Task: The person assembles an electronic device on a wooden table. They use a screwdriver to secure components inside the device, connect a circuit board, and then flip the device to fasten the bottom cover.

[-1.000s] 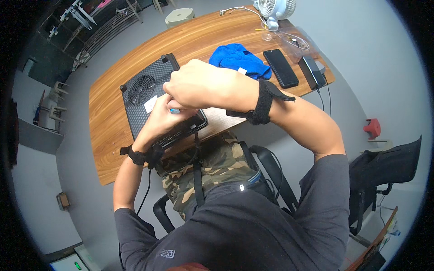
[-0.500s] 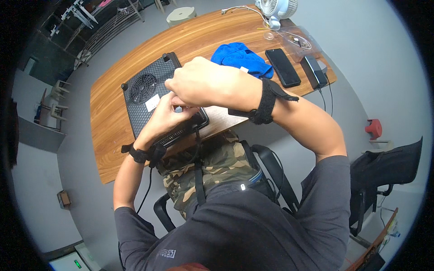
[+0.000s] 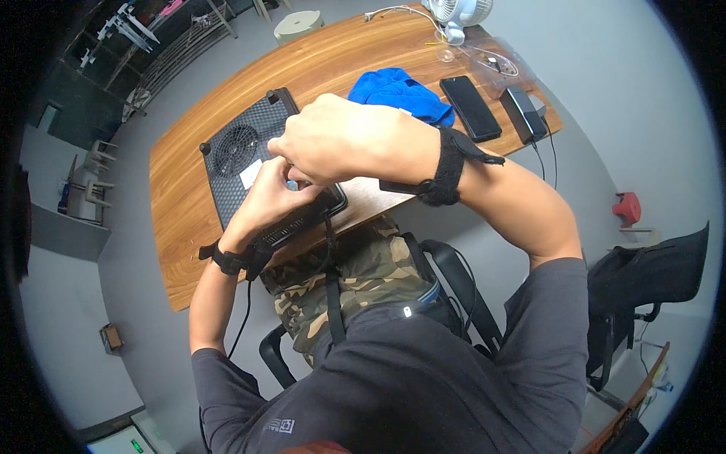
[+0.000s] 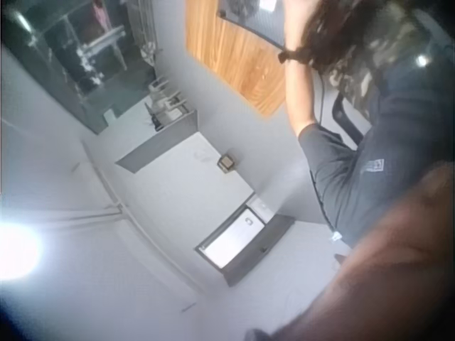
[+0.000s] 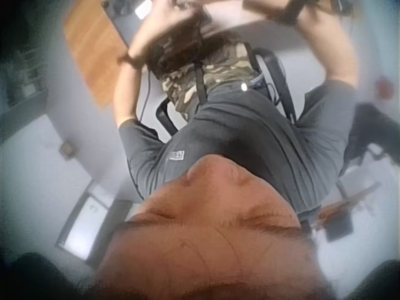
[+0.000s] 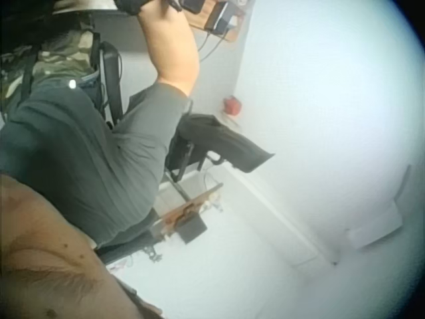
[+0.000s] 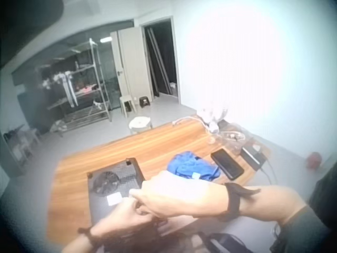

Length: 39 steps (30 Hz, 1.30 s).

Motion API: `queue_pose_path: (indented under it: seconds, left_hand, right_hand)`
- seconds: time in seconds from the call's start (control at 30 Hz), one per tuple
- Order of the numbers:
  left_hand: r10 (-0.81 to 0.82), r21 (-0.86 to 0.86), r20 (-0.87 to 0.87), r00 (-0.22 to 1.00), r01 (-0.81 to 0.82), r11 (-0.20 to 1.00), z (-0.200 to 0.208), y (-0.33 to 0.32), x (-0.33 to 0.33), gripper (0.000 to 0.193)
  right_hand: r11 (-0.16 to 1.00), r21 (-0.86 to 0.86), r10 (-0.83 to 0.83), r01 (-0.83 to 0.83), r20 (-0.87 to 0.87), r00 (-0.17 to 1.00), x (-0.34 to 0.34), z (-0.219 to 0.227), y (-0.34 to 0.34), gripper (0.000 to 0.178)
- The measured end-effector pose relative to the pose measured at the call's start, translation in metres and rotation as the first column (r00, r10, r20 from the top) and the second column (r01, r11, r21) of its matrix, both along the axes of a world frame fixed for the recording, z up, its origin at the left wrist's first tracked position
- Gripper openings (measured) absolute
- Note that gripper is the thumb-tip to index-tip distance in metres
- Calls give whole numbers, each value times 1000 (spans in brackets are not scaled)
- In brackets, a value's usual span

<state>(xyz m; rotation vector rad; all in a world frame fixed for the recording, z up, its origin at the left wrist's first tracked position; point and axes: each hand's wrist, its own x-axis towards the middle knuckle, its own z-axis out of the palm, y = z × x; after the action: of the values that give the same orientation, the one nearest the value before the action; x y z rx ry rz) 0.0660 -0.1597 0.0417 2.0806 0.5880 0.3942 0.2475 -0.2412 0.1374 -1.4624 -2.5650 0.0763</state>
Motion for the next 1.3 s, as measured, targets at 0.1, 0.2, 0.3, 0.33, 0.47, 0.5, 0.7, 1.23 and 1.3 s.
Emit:
queue_pose_path:
  seconds: [0.1, 0.2, 0.3, 0.33, 0.47, 0.5, 0.7, 1.23, 1.3]
  left_hand:
    - [-27, 84, 193, 981, 11, 996, -11, -2, 0, 35]
    - [-28, 203, 125, 992, 2, 979, -12, -2, 1, 40]
    - [10, 112, 84, 996, -20, 994, 2, -8, 0, 37]
    - [30, 120, 46, 999, -35, 992, 0, -5, -2, 36]
    - [16, 62, -36, 999, -14, 998, -3, 0, -6, 32]
    - [-11, 24, -37, 999, 11, 1000, 3, -3, -4, 31]
    - [-9, 63, 75, 997, 4, 998, -4, -3, 3, 33]
    - [29, -61, 82, 996, -24, 998, -2, -8, 3, 34]
    - [52, -50, 76, 996, -48, 998, -2, -9, 2, 35]
  right_hand:
    - [1000, -4, -17, 18, 113, 993, -5, -1, 2, 34]
    - [999, 6, -49, 49, 190, 980, -11, 0, 2, 39]
    - [998, -24, -45, 51, 220, 974, -9, 7, 1, 37]
    - [998, -42, -29, 40, 231, 972, -9, 10, 2, 35]
    - [996, 38, 74, -78, 93, 993, -1, 12, -5, 30]
    - [998, 29, 56, -58, 84, 995, -2, 10, -1, 30]
    - [997, 77, -21, 16, 71, 997, -5, -7, 6, 27]
    - [1000, -23, -9, 12, 142, 990, -6, -3, 5, 34]
    - [998, -45, -40, 49, 185, 982, -9, 3, 3, 35]
